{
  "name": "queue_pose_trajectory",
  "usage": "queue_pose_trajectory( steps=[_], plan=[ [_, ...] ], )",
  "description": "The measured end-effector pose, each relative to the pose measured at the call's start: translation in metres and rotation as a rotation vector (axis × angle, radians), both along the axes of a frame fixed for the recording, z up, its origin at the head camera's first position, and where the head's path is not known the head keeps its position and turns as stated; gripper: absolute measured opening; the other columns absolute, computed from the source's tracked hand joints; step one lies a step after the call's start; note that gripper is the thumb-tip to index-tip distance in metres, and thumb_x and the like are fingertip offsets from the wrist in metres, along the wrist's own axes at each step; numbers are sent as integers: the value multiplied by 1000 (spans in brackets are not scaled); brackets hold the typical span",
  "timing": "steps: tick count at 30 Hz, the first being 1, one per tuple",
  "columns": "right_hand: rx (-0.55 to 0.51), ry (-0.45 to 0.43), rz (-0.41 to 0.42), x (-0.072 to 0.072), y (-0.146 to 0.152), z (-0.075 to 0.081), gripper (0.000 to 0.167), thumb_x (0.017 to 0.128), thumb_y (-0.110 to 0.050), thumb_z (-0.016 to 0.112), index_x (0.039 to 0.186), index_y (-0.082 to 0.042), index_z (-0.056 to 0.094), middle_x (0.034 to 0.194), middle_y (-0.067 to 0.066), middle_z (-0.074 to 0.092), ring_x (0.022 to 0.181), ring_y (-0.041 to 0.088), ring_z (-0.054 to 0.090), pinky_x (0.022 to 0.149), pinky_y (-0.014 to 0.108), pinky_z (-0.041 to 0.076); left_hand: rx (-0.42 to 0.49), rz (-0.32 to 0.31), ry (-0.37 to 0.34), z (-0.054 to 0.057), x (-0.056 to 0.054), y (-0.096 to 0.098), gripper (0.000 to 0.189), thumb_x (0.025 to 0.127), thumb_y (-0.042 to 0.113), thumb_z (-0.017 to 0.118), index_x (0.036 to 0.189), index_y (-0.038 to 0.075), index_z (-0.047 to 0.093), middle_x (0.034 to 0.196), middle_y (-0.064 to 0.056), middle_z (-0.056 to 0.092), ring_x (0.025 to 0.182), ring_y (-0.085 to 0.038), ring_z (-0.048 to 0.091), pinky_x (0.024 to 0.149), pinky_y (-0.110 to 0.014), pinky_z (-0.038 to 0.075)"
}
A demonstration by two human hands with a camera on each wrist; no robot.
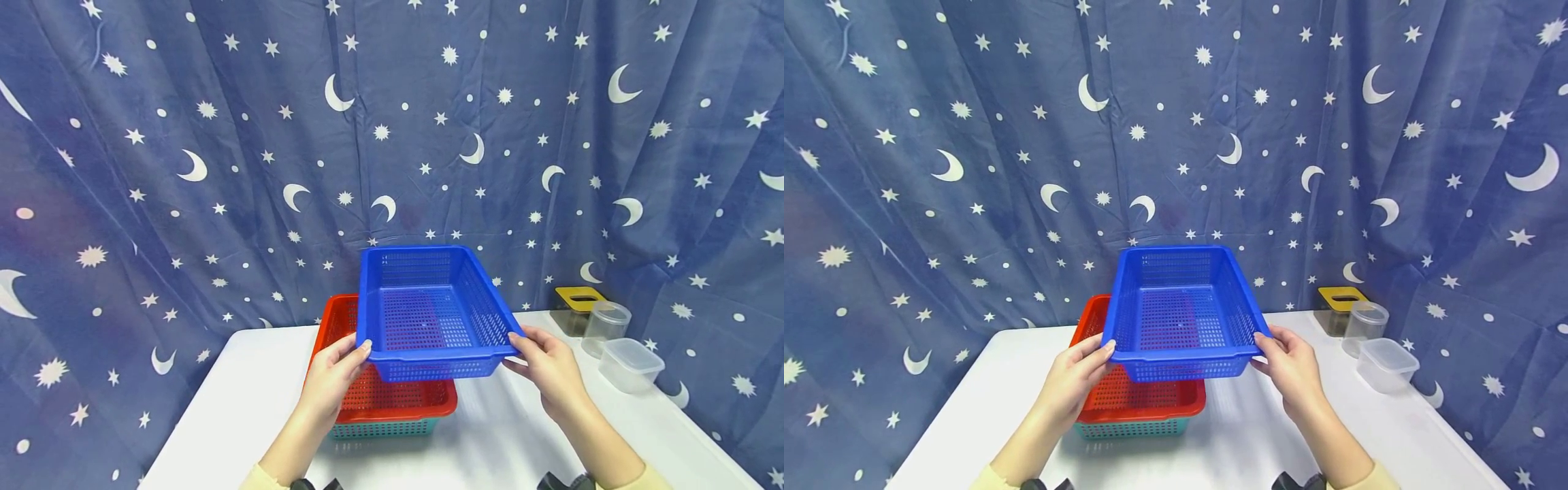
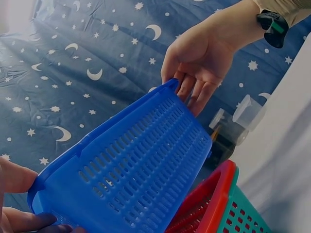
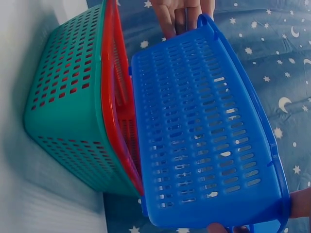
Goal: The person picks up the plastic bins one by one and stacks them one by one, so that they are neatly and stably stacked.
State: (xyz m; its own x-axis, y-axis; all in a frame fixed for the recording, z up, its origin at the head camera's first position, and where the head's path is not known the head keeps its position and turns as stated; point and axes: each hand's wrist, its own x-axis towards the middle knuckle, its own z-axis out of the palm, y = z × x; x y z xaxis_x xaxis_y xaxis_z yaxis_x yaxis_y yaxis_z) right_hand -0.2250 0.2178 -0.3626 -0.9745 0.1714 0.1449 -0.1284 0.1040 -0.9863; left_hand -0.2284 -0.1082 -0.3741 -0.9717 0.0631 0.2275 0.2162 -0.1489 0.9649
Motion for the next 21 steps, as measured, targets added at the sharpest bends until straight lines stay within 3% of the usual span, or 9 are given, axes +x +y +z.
queue_pose_trajectory(
  steps=[13,21],
  plan=[
    [-8,17,26,-1,-11,3,46,105,-17,60,139,13,50,129,30,63,99,19,73,87,41,57,16,11,-26,1,4,-14,44,102,12,63,136,-13,56,121,-20,69,105,-21,70,99,-30,52],
    [-18,12,50,1,-18,1,46,105,-16,59,140,12,49,130,31,62,102,23,72,89,42,57,38,40,-53,1,8,-19,45,102,12,62,138,-14,55,132,-28,61,114,-27,67,100,-28,51]
  ],
)
